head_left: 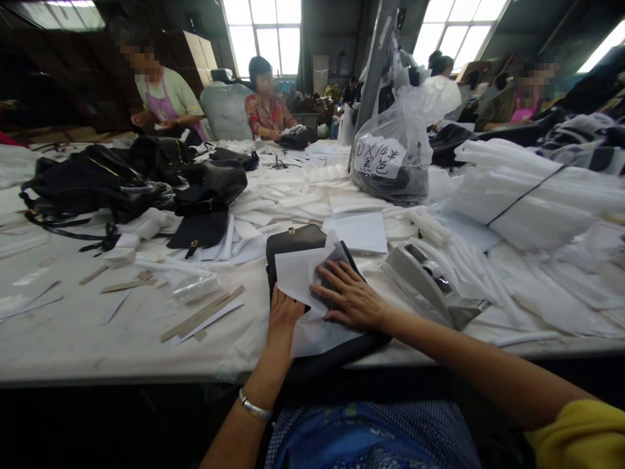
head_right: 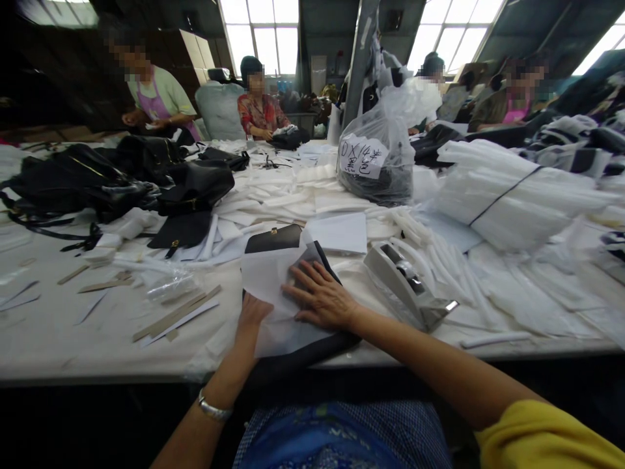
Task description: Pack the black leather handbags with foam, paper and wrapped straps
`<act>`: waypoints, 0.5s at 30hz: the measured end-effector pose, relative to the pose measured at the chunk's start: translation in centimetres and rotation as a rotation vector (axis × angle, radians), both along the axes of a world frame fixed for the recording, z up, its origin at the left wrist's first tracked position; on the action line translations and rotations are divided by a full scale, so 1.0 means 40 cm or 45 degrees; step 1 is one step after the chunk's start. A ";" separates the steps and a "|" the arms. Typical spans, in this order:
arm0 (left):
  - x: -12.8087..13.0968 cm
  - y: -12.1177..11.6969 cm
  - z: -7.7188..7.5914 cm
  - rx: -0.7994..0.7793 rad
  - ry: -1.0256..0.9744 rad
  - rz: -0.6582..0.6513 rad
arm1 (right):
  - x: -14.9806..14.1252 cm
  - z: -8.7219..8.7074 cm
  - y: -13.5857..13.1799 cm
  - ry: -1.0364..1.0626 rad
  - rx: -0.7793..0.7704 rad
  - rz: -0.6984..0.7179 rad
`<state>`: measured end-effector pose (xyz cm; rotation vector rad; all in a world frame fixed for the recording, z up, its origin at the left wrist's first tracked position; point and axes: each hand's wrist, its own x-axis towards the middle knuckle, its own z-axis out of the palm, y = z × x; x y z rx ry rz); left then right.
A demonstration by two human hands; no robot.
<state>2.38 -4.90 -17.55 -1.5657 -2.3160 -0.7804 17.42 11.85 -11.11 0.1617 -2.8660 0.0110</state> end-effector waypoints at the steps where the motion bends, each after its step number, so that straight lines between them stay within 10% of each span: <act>1: -0.003 -0.001 -0.007 0.009 -0.015 0.001 | 0.001 -0.002 0.004 -0.013 -0.016 -0.017; 9: 0.005 -0.055 0.040 0.089 -0.106 -0.077 | -0.005 0.000 0.020 -0.098 -0.108 0.003; 15: 0.056 -0.114 0.242 0.433 -0.487 0.201 | 0.000 -0.009 0.023 -0.053 -0.138 0.032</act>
